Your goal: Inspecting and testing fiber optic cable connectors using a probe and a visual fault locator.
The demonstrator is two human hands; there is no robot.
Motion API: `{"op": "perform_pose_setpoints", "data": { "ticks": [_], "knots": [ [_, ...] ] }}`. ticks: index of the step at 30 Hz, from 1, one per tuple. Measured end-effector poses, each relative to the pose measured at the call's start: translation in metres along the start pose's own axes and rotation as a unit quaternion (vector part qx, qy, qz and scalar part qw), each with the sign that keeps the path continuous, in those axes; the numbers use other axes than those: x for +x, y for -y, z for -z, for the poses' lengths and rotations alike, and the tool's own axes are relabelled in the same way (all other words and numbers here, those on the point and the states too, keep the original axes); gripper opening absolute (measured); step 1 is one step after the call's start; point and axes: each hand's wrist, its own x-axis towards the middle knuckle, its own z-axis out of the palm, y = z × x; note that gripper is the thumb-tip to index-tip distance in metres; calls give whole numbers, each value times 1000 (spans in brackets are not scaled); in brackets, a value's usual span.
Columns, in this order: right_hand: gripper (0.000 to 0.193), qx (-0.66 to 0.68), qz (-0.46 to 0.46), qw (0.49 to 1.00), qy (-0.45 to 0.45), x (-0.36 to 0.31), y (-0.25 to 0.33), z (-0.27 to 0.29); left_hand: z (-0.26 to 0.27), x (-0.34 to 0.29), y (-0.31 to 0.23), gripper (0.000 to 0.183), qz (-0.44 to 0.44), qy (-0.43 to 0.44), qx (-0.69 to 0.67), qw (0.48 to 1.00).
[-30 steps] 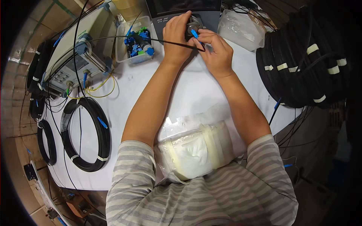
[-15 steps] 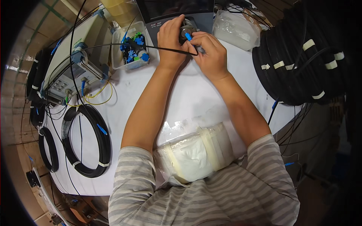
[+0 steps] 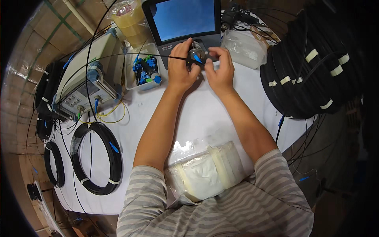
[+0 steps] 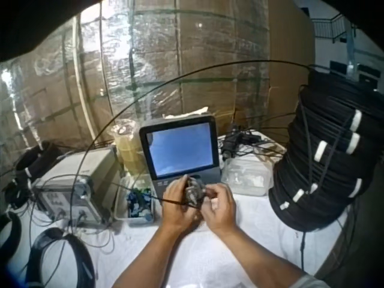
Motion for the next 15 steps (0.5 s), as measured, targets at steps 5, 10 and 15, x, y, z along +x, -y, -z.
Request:
{"op": "perform_pose_setpoints", "data": {
  "ticks": [5, 10, 15],
  "knots": [
    [22, 133, -221, 966, -15, -2, -19, -25, 4, 1, 5, 61, 24, -5, -70, 997],
    [34, 140, -235, 962, 4, -14, -32, -28, 1, 16, -6, 29, 63, -40, -76, 994],
    [28, 131, -213, 968, -13, -14, -26, -31, -7, 22, -14, 15, 144, -89, -46, 984]
  ]
}}
